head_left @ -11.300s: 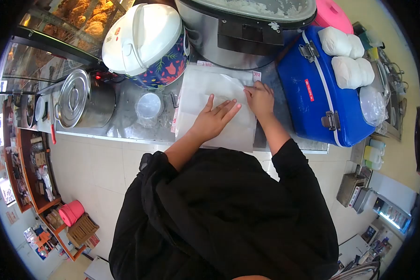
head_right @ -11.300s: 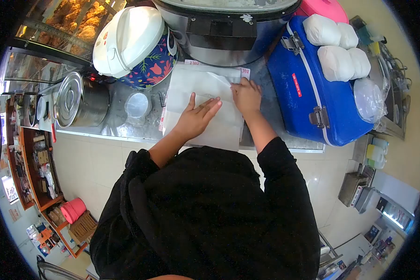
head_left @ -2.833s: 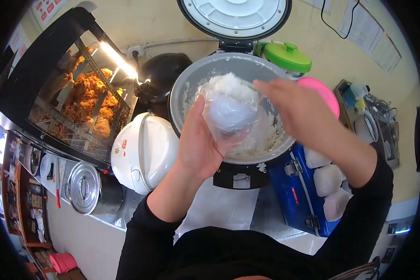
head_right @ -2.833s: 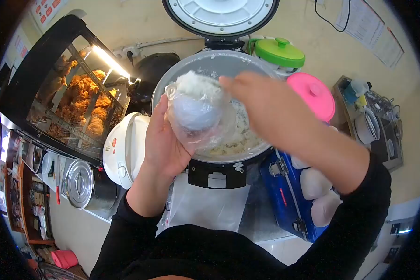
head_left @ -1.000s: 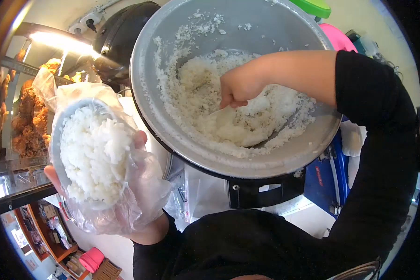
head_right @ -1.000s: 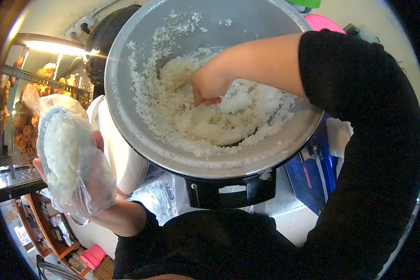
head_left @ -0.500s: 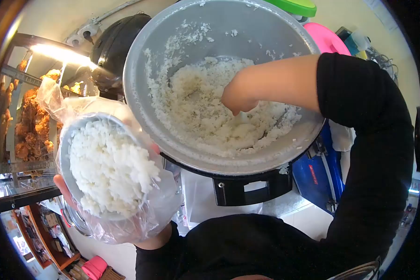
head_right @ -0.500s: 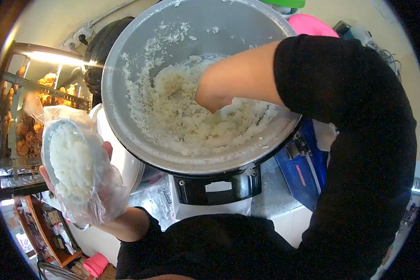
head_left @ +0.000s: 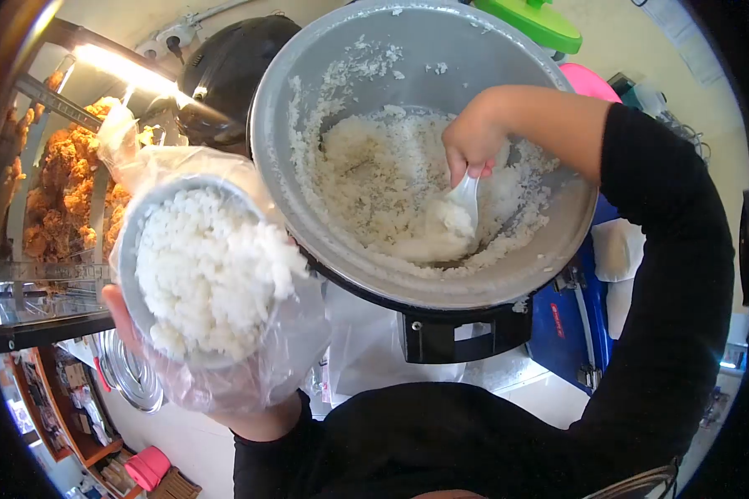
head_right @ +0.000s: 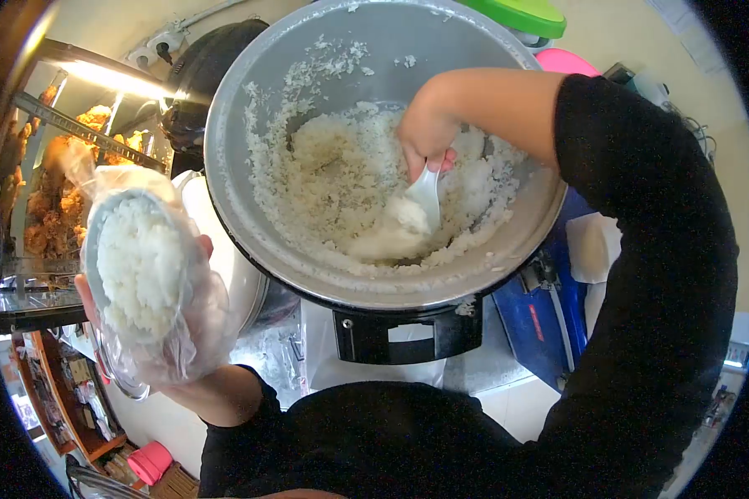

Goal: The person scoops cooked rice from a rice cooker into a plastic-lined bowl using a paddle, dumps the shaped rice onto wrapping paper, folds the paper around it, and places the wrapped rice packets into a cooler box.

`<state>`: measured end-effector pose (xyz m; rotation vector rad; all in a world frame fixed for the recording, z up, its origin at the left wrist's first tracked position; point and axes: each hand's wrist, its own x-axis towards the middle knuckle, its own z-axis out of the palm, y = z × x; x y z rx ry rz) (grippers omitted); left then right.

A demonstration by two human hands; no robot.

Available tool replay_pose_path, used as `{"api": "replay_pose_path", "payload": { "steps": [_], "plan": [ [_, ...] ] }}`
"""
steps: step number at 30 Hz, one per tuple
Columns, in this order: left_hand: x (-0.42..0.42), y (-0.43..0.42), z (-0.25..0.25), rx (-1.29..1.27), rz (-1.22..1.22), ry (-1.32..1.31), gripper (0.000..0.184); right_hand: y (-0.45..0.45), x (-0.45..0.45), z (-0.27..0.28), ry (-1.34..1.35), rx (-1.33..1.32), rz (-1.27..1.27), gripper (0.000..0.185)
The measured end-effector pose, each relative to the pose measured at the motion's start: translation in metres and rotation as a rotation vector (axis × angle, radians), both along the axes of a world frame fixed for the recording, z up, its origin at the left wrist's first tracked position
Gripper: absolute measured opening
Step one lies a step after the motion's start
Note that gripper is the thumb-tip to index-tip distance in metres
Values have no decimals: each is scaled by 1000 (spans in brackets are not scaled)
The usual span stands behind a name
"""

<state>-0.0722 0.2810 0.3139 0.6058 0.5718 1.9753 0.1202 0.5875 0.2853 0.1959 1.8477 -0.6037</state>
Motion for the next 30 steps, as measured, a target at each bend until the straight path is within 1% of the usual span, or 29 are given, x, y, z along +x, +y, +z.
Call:
{"api": "replay_pose_path", "payload": {
  "steps": [2, 5, 8, 9, 11, 12, 13, 16, 17, 19, 20, 22, 25, 28, 30],
  "plan": [
    [15, 6, 13, 15, -33, -152, 73, 3, 16, 25, 90, 68, -226, 37],
    [41, 13, 27, -48, -10, -273, 74, 7, 44, 49, 296, -63, -461, 35],
    [62, 17, 43, -155, 119, -306, 72, -2, 64, 68, 422, -25, -567, 33],
    [62, 16, 38, -191, 49, -95, 72, -6, 69, 79, 470, 26, -610, 33],
    [64, 17, 33, -236, -21, -128, 69, -14, 76, 110, 566, 132, -685, 33],
    [64, 19, 29, -253, -54, -144, 68, -19, 81, 124, 658, 159, -737, 34],
    [60, 19, 21, -203, -162, -169, 63, -24, 87, 137, 749, 185, -787, 34],
    [86, 34, 27, -256, -212, 155, 63, -51, 94, 161, 1046, 230, -882, 34],
    [95, 39, 28, -249, -217, 73, 63, -64, 95, 164, 1149, 237, -904, 34],
    [110, 48, 31, -231, -235, -90, 65, -92, 96, 145, 1362, 372, -735, 41],
    [114, 50, 32, -237, -213, -114, 65, -107, 96, 134, 1463, 440, -648, 46],
    [119, 53, 34, -250, -175, -163, 67, -141, 96, 127, 1380, 916, -77, 58],
    [117, 51, 36, -256, -169, -121, 64, -161, 101, 118, 1334, 895, -4, 61],
    [121, 52, 36, -286, -94, -23, 62, -169, 101, 121, 1286, 913, 76, 57],
    [116, 55, 30, -259, -81, 40, 62, -168, 100, 120, 1299, 888, 78, 59]
  ]
}}
